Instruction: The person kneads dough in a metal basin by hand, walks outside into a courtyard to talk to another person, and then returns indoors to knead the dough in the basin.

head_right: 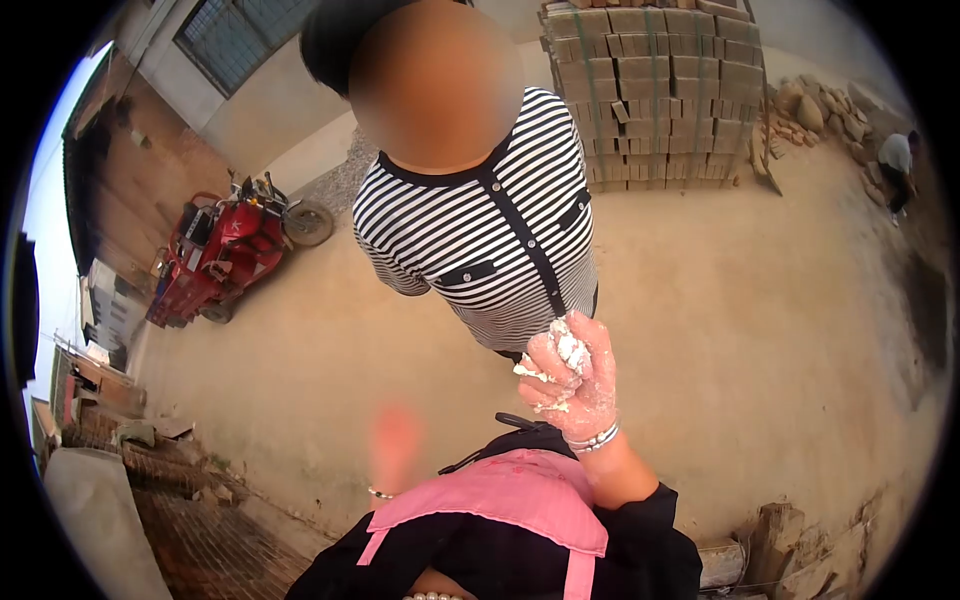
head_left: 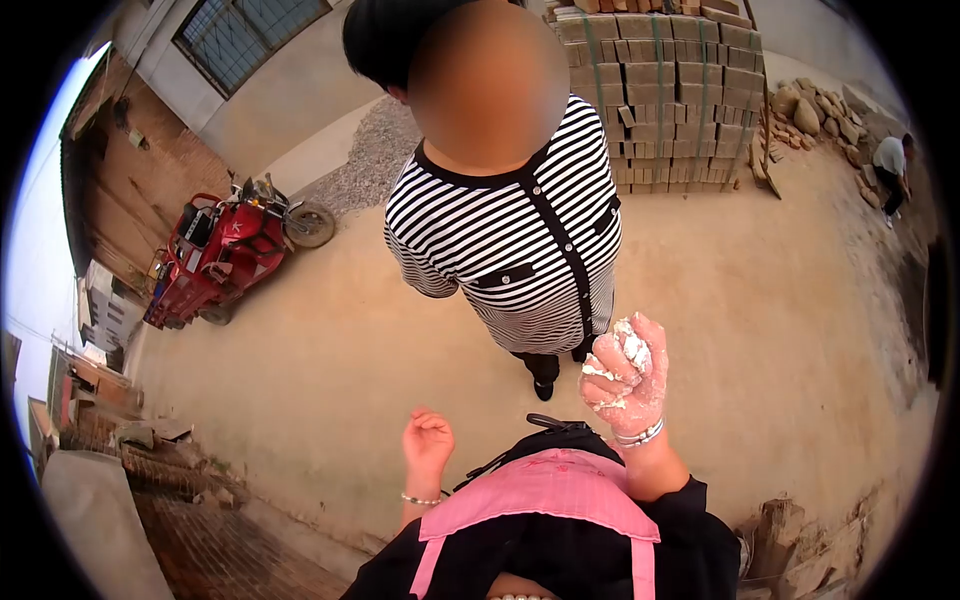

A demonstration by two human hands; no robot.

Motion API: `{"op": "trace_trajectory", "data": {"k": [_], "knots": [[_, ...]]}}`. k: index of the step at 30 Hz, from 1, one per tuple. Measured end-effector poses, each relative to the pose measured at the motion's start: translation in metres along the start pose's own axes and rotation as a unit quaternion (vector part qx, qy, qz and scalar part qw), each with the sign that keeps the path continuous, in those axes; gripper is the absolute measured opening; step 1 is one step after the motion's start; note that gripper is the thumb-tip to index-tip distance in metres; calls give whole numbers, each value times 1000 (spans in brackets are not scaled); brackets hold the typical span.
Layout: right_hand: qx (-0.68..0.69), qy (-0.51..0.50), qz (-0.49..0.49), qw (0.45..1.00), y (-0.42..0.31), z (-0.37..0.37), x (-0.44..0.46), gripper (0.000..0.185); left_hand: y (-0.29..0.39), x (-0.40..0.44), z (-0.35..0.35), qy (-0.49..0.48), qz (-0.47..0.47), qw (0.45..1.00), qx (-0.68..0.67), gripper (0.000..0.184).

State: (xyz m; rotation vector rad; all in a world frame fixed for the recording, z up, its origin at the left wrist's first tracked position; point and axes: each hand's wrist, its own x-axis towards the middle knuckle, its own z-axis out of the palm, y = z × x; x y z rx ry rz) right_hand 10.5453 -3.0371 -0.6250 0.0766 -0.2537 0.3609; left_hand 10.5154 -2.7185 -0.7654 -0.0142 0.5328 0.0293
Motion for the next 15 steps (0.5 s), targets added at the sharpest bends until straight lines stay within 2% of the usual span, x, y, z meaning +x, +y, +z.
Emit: {"op": "trace_trajectory", "data": {"k": [2, 3, 5, 8, 10, 11, 14, 15], "knots": [[-2, -9, 5, 1000, 0, -2, 1, 46, 0, -1, 5, 6, 8, 1000, -6, 12], [-16, -43, 10, 999, -2, -4, 2, 46, 2, 2, 4, -12, 0, 1000, -3, 12], [-17, -48, 8, 999, -3, -5, 3, 46, 7, 6, -4, -40, -24, 999, 6, 11], [7, -2, 11, 1000, -3, 2, -1, 48, 1, -2, 12, -51, -51, 997, -9, 10], [-7, -45, 18, 999, -5, 4, 1, 49, -9, -14, 27, -46, -60, 997, -35, 10], [18, -2, 1, 1000, -1, 10, 1, 50, -3, -8, 22, -73, -83, 994, -14, 12], [-93, -54, 35, 994, -8, 6, 0, 51, -1, 14, 17, -112, -129, 985, -18, 11], [-60, -70, 13, 996, -11, 4, -6, 51, -3, 19, 17, -69, -120, 990, 16, 10]]}}
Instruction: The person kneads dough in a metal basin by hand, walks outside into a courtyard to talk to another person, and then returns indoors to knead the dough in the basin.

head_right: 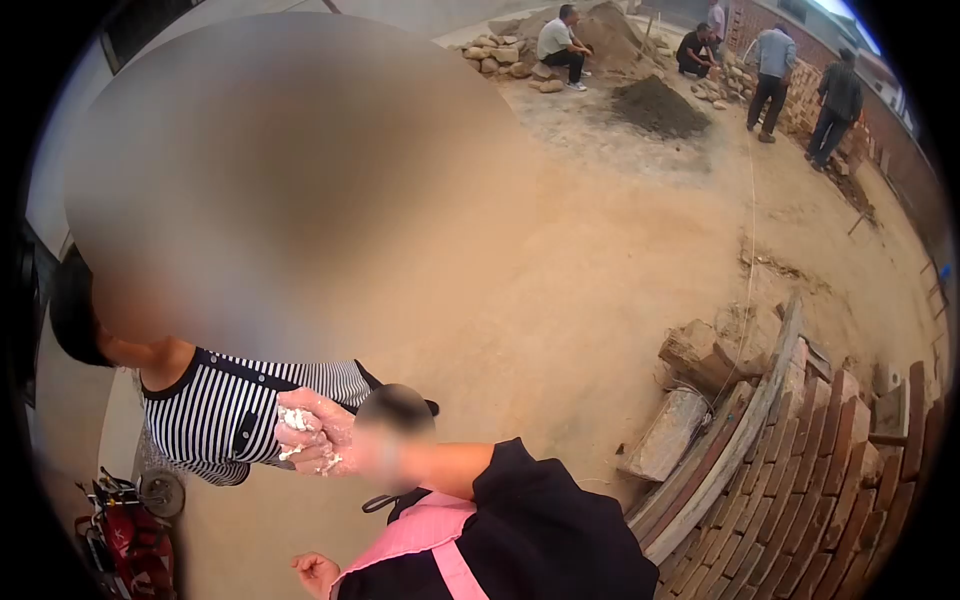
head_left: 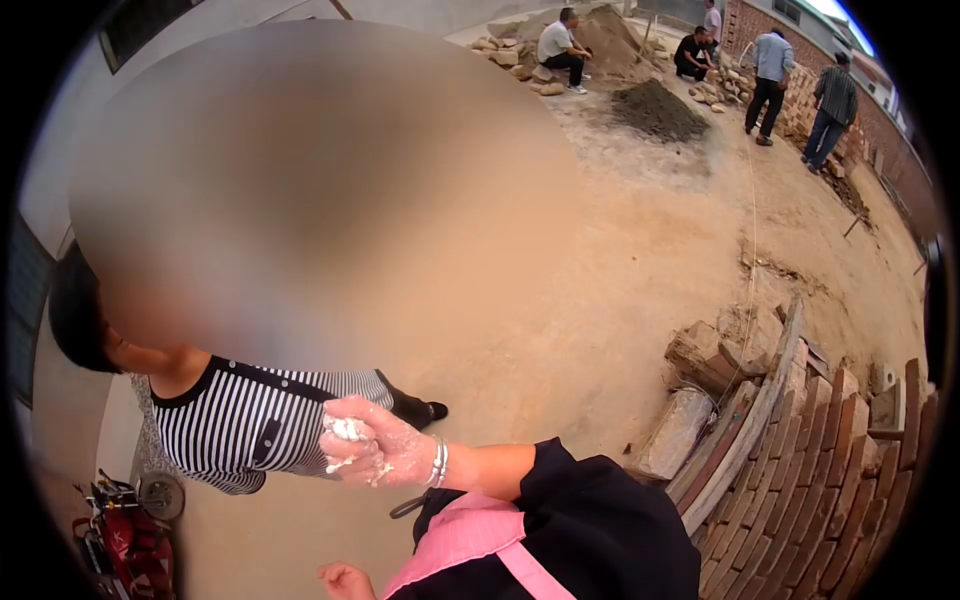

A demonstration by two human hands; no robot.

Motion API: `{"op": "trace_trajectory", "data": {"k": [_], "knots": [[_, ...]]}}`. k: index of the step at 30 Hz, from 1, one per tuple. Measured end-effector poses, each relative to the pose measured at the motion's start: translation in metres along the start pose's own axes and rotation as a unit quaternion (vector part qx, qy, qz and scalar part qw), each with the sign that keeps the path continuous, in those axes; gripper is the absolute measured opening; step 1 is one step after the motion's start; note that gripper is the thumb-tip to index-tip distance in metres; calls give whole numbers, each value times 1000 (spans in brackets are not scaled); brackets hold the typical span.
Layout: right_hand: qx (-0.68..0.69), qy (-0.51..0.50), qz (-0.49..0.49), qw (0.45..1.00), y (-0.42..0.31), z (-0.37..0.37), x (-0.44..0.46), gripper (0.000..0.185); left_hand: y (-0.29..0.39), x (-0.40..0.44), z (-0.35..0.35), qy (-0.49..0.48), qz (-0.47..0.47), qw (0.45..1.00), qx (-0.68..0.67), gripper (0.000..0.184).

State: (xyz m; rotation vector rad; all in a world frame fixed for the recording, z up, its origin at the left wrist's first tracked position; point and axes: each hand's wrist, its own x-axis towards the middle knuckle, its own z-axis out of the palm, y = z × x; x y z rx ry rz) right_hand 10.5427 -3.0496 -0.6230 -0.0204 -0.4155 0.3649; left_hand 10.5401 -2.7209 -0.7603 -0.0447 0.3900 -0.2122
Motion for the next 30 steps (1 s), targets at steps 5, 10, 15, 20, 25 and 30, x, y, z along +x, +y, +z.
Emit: {"op": "trace_trajectory", "data": {"k": [5, 10, 15, 20, 25, 30], "knots": [[56, 172, -43, 983, 5, 8, -9, 49, -14, -1, -6, 40, 19, 999, 10, 11], [60, 64, -64, 994, 11, 10, -11, 46, -15, -8, -8, 3, 46, 999, 28, 12], [36, 76, -52, 995, 17, 7, -7, 45, -8, -15, -18, 44, 62, 997, 15, 12], [46, 71, -36, 996, 19, 4, -4, 46, -15, -25, -17, 51, 89, 994, 27, 12], [47, 64, -21, 997, 18, 4, -2, 47, -15, -28, -8, 30, 50, 998, -32, 12], [60, 62, -24, 996, 19, 2, -1, 51, -12, -28, -7, 13, 35, 998, -59, 12]]}}
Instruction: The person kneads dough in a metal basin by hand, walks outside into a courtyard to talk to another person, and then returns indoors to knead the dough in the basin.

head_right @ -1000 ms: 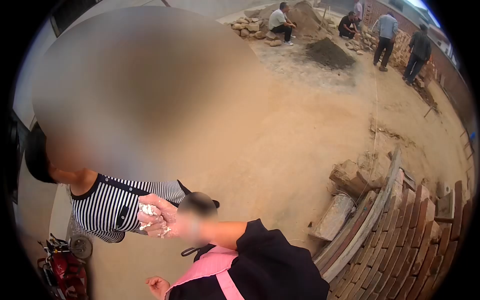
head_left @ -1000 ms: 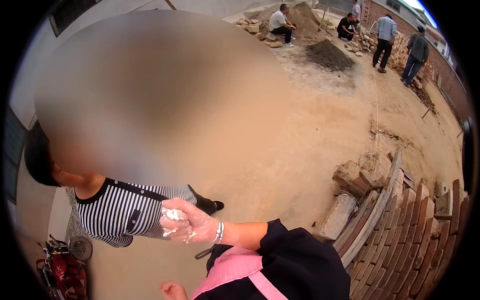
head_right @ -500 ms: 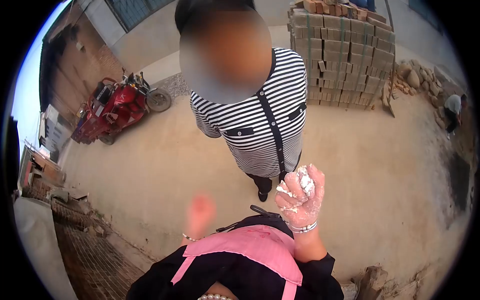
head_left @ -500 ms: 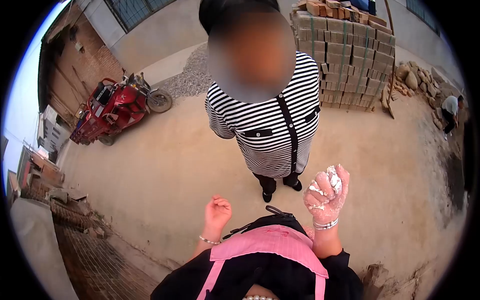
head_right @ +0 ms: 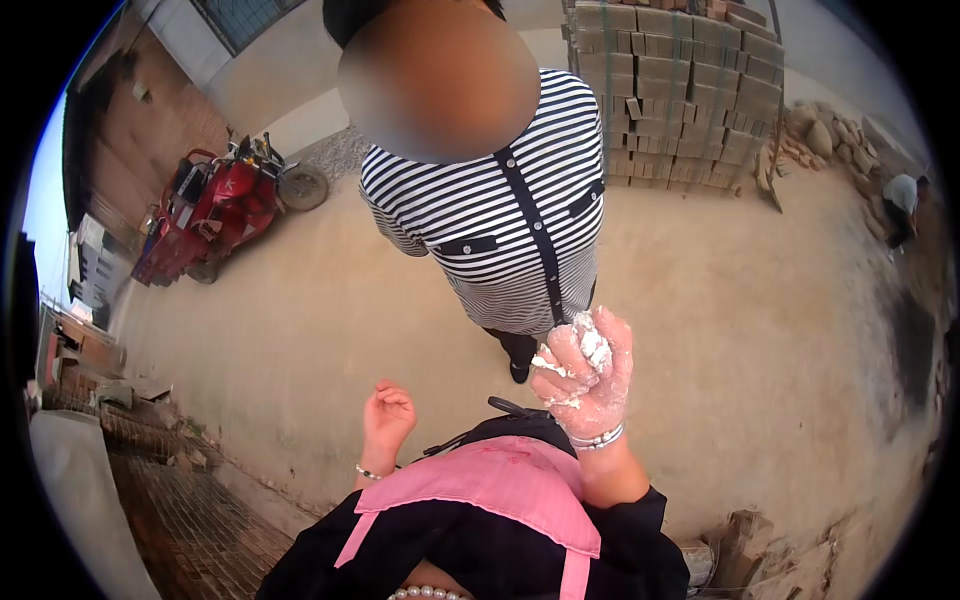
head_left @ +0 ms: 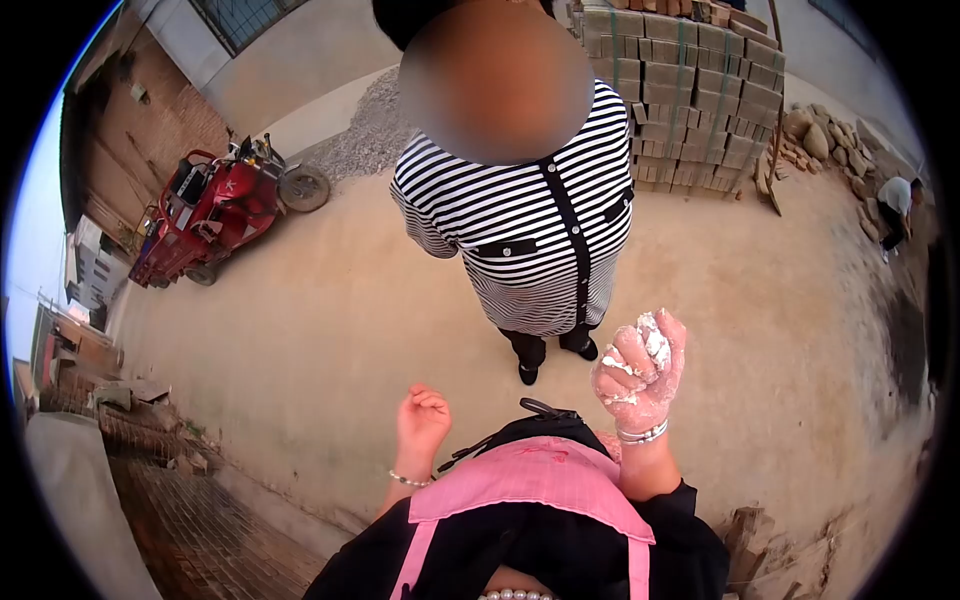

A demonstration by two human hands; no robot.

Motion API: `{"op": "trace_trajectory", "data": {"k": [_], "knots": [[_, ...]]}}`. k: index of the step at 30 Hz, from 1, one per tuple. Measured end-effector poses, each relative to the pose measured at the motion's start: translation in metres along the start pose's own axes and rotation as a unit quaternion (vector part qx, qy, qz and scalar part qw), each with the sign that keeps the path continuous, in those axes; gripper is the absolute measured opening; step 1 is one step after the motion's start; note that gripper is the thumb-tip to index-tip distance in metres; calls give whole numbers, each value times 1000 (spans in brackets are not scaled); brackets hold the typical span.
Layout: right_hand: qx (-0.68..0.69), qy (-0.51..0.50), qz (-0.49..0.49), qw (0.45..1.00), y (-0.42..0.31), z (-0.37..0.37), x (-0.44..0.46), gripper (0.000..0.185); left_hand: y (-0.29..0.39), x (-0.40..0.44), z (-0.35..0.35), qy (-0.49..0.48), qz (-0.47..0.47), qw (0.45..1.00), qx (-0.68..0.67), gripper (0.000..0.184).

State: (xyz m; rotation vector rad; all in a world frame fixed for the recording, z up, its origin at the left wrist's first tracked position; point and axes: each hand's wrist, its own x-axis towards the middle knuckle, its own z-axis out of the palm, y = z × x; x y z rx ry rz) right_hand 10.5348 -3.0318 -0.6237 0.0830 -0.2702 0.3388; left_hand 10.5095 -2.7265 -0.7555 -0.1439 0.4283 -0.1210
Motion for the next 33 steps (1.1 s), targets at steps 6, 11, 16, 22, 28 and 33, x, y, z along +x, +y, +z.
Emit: {"op": "trace_trajectory", "data": {"k": [6, 11, 16, 22, 28, 33], "knots": [[9, -1, 7, 1000, 1, -1, 1, 53, -3, 0, 5, -5, -7, 1000, -12, 12], [2, -2, -2, 1000, 0, -2, -4, 52, -5, 0, 3, -14, -30, 999, -22, 12], [-6, 9, -21, 1000, 0, -1, -6, 52, -2, 5, -3, -17, -33, 999, -17, 11], [-18, 38, -47, 998, -4, 5, -16, 48, -25, 19, 4, -16, -65, 997, -24, 11], [-71, 27, -141, 987, -23, 21, -68, 47, -58, 50, 0, -3, -130, 991, 0, 10], [-74, 65, -224, 970, -41, 34, -111, 47, -127, 107, 31, -19, -263, 962, 70, 10]]}}
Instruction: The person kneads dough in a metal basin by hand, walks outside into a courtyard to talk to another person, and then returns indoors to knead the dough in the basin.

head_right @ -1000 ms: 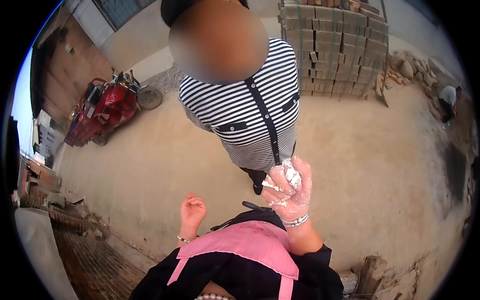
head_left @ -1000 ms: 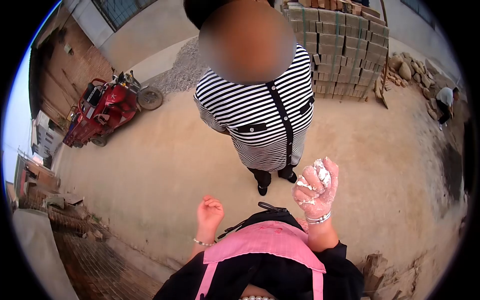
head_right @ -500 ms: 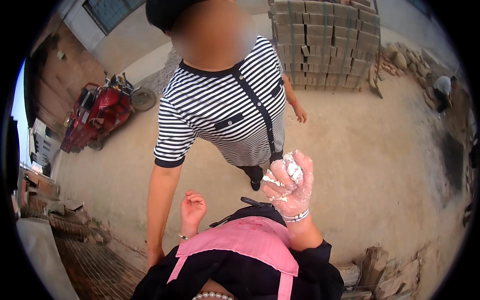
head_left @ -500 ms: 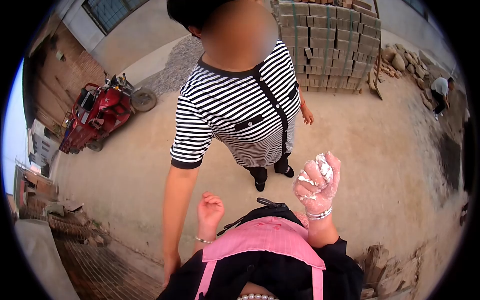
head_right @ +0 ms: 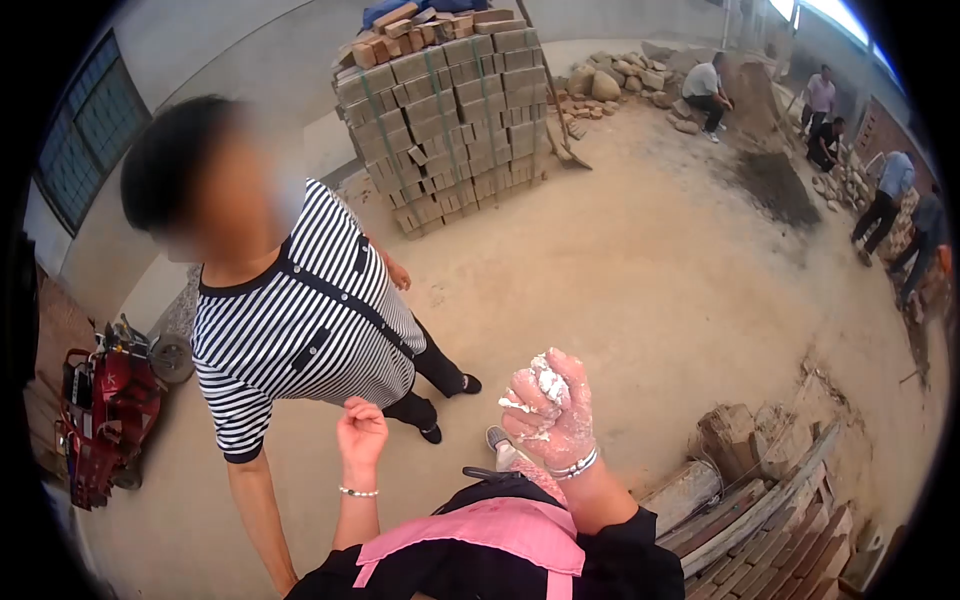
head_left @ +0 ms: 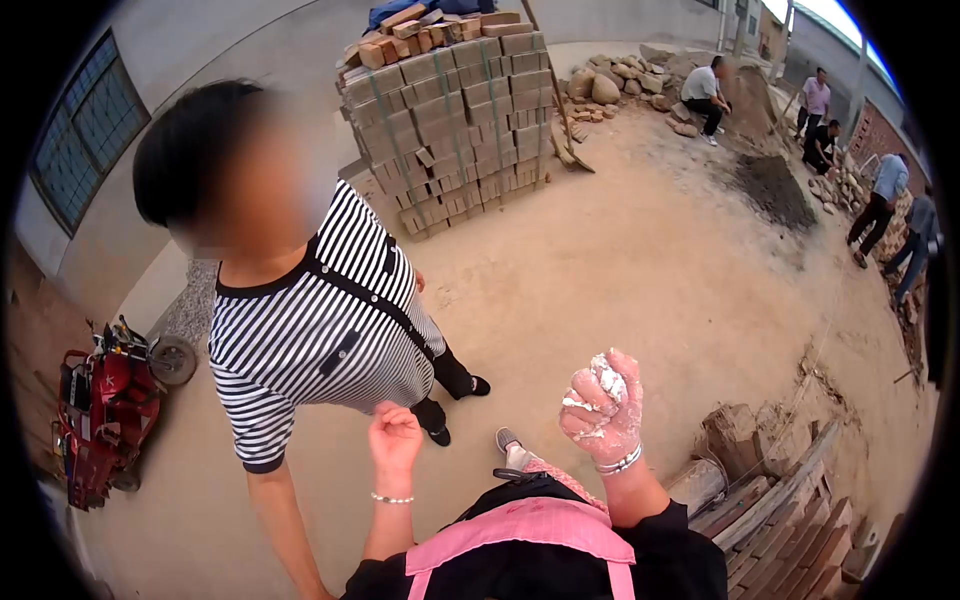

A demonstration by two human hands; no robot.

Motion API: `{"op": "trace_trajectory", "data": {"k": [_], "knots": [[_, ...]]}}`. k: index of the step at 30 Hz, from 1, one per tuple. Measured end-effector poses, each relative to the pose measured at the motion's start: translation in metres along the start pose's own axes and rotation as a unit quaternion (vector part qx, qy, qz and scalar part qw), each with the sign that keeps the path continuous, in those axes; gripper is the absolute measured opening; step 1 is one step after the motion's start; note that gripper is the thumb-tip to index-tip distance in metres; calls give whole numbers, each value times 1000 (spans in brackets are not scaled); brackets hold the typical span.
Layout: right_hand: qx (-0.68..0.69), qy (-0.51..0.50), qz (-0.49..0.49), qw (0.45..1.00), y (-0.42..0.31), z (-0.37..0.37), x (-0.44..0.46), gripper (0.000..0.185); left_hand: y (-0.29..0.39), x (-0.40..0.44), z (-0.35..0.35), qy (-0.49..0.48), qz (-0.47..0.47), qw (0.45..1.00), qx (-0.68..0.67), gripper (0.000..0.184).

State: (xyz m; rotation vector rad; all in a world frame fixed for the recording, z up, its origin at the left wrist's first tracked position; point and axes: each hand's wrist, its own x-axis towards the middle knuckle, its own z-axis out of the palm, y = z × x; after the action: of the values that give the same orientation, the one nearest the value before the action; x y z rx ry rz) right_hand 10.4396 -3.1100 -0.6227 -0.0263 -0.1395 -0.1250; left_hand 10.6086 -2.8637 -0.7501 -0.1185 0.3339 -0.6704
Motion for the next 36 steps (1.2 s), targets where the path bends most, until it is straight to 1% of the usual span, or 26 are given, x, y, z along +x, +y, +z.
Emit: {"op": "trace_trajectory", "data": {"k": [2, 4, 6, 9, 13, 16, 17, 20, 23, 26, 28, 29, 32, 34, 35, 36], "knots": [[-18, -7, -37, 999, -22, 5, -12, 47, -29, 25, 17, 2, -15, 999, 41, 10], [-16, -18, -60, 998, -41, 2, -17, 47, -64, 51, 44, 27, -84, 994, 62, 14], [-11, -31, -101, 994, -69, 1, -19, 47, -85, 86, 58, -8, -106, 990, 94, 10], [-11, -53, -160, 986, -109, -9, -16, 47, -118, 137, 71, 8, -138, 976, 170, 9], [19, -68, -254, 965, -183, -15, -20, 47, -176, 205, 68, 45, -195, 953, 227, 10], [2, -78, -324, 943, -232, -17, -33, 48, -228, 253, 63, 27, -220, 940, 260, 9], [1, -80, -346, 935, -248, -17, -39, 48, -250, 265, 59, 29, -235, 938, 252, 9], [-17, -74, -409, 910, -284, -19, -49, 49, -308, 305, 51, 87, -289, 921, 245, 11], [-26, -52, -474, 878, -320, -25, -52, 48, -359, 358, 33, 100, -351, 898, 247, 10], [-40, -39, -533, 844, -362, -34, -50, 46, -414, 411, 24, 144, -391, 877, 239, 9], [-48, -23, -578, 815, -395, -34, -49, 45, -449, 452, 13, 141, -415, 870, 227, 10], [-80, -13, -594, 800, -410, -41, -48, 45, -459, 475, 8, 142, -428, 864, 225, 10], [-87, -22, -652, 753, -463, -18, -41, 44, -504, 541, -12, 173, -461, 844, 212, 10], [-165, -29, -682, 712, -492, -3, -49, 44, -533, 570, -12, 169, -492, 829, 205, 10], [-181, -59, -692, 697, -502, 9, -50, 45, -559, 587, -13, 156, -509, 823, 196, 10], [-194, -53, -712, 673, -510, 16, -50, 45, -580, 599, -10, 170, -523, 811, 202, 10]]}}
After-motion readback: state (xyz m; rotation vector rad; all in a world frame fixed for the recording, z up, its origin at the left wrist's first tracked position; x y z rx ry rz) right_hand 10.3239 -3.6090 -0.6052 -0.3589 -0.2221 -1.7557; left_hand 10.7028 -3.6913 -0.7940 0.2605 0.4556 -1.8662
